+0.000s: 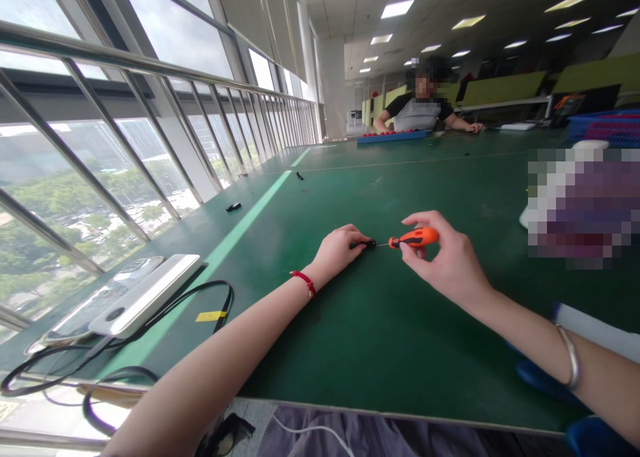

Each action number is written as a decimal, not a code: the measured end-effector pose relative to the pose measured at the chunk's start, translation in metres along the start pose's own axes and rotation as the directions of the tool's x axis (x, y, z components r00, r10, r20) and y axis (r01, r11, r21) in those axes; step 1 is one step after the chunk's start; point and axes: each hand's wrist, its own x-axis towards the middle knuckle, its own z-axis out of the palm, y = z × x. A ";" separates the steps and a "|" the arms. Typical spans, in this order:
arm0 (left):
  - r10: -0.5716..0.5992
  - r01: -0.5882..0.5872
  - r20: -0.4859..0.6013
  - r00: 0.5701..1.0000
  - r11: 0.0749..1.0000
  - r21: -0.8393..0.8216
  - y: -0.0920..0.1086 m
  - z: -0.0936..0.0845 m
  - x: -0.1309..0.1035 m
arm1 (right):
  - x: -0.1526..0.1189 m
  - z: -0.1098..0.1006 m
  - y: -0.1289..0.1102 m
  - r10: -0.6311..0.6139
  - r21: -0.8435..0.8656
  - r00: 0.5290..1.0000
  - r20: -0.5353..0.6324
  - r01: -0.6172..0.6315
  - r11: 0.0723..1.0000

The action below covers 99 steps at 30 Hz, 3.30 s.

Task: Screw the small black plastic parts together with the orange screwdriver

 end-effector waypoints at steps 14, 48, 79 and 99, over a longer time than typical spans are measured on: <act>-0.079 0.081 -0.036 0.996 0.995 0.051 0.000 0.000 0.003 | 0.000 0.004 0.003 0.016 -0.001 0.978 0.209 -0.016 1.000; 0.033 -0.038 -0.032 0.999 0.980 -0.196 0.010 0.005 -0.003 | 0.024 0.037 0.044 -0.059 -0.283 0.911 0.409 0.188 0.941; -0.083 0.083 0.000 0.997 0.996 -0.023 0.008 -0.003 -0.007 | 0.030 0.031 0.051 0.080 -0.334 0.865 0.496 0.105 0.937; -0.799 0.837 -0.277 0.533 0.450 0.311 -0.128 -0.140 -0.059 | 0.029 0.028 0.051 0.061 -0.318 0.853 0.519 0.127 0.939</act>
